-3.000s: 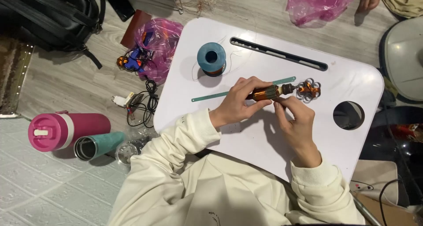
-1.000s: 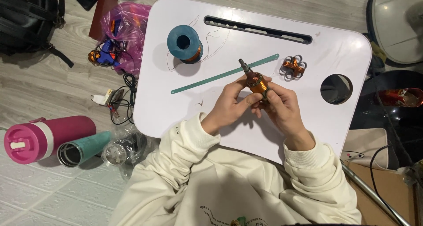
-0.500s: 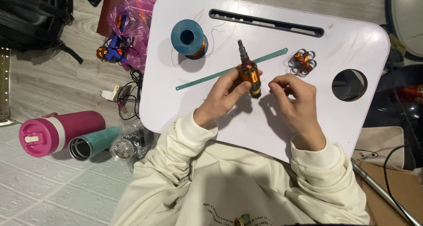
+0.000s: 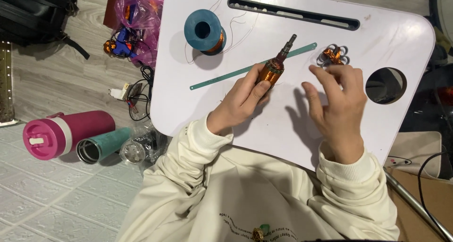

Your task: Repairing a motor armature by applying liquid from an applicator bottle and adjusting copper windings with a small tool.

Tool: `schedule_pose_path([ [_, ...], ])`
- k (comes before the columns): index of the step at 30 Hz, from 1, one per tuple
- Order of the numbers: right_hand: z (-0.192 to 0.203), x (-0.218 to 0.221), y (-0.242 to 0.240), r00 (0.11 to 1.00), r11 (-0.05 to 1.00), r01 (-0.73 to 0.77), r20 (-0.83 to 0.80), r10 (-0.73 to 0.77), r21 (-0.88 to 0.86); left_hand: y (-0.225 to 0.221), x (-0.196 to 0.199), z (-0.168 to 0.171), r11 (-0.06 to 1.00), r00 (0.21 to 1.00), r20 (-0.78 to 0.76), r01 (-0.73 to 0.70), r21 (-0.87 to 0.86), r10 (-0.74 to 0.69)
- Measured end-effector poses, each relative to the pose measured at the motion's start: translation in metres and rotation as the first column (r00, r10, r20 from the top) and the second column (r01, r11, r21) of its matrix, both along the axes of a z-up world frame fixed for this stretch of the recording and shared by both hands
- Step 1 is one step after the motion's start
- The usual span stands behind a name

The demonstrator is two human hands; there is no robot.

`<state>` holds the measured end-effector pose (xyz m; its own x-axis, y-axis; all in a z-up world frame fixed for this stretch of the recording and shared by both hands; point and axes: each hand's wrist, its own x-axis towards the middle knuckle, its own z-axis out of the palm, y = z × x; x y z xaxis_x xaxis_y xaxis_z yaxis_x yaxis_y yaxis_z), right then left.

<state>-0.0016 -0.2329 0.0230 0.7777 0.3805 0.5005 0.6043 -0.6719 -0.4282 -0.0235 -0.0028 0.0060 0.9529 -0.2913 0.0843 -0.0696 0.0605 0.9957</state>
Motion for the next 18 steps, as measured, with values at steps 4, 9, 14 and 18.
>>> schedule_pose_path([
  [4, 0.008, -0.002, 0.030, 0.957, 0.922, -0.196, -0.139, 0.254, 0.333, -0.002, 0.000, 0.006, 0.994, 0.999, 0.043, -0.004, 0.109, 0.000],
  [9, -0.008, -0.012, 0.037, 0.915, 0.861, -0.152, -0.260, 0.308, 0.485, -0.006, -0.003, 0.007, 0.992, 0.997, 0.068, -0.050, 0.117, 0.042],
  [14, -0.010, -0.010, 0.036, 0.964, 0.898, -0.179, -0.112, 0.243, 0.402, -0.001, -0.018, 0.003, 0.997, 0.997, 0.007, -0.081, 0.004, 0.081],
  [18, -0.010, -0.009, 0.039, 0.964, 0.900, -0.227, -0.045, 0.262, 0.373, 0.003, -0.029, 0.002, 0.990, 0.996, -0.042, -0.086, -0.115, 0.081],
])
